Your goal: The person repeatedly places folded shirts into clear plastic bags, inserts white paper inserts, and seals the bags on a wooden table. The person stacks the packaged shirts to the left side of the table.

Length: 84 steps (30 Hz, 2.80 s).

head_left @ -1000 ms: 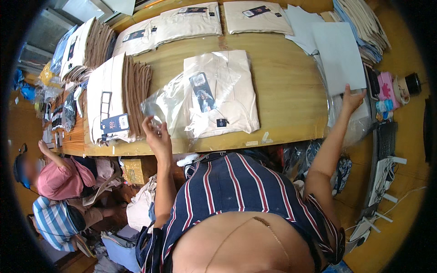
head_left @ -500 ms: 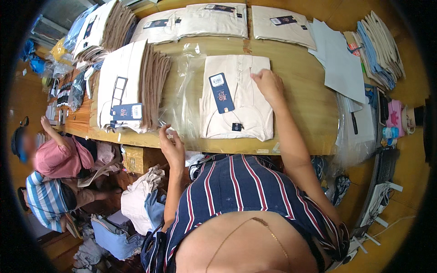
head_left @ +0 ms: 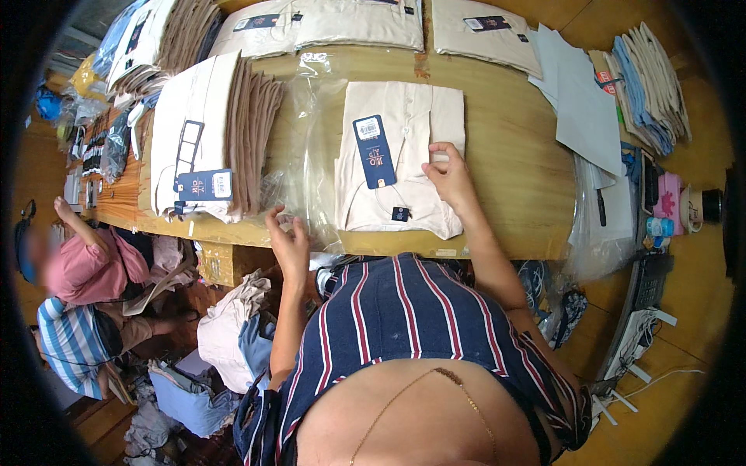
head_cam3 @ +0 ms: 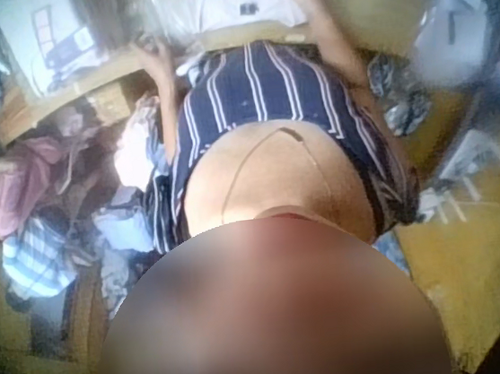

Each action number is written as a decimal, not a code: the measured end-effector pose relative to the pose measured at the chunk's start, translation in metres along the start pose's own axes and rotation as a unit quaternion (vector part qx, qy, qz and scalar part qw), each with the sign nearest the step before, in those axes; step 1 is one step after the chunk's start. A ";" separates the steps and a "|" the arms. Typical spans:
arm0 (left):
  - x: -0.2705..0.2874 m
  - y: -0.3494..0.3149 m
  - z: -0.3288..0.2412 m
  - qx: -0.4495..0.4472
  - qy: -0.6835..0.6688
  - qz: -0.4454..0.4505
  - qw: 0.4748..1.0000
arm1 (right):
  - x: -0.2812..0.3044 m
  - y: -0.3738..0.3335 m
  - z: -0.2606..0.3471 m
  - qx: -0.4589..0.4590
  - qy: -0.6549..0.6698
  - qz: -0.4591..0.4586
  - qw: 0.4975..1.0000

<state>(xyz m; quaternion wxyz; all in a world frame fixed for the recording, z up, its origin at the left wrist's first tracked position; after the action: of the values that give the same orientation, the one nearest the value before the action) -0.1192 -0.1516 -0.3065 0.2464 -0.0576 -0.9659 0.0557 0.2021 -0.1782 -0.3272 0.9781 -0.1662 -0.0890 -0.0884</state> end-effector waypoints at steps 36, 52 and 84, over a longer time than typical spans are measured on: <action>-0.090 0.211 -0.284 -0.270 -0.356 0.444 0.776 | 0.090 -0.026 0.346 0.468 -0.001 0.323 0.823; -0.036 0.234 -0.367 -0.357 -0.264 0.259 0.858 | 0.186 -0.002 0.342 0.411 -0.293 -0.075 0.860; -0.135 0.245 -0.098 -0.139 0.131 0.070 0.979 | 0.117 0.135 0.022 0.214 -0.187 -0.181 0.941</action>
<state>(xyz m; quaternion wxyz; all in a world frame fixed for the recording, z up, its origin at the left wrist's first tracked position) 0.0663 0.0793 -0.3175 0.3562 -0.1658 -0.9170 -0.0698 0.3398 -0.0617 -0.3246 0.9238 0.0526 -0.3158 -0.2098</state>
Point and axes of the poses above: each hand's wrist, its own y-axis towards the middle knuckle, its own x-axis out of the back of the hand, z = x × y, the point moved 8 cm from there along y, towards the middle knuckle, and after that the axes turned 14 degrees about z, right-handed, at the moved point
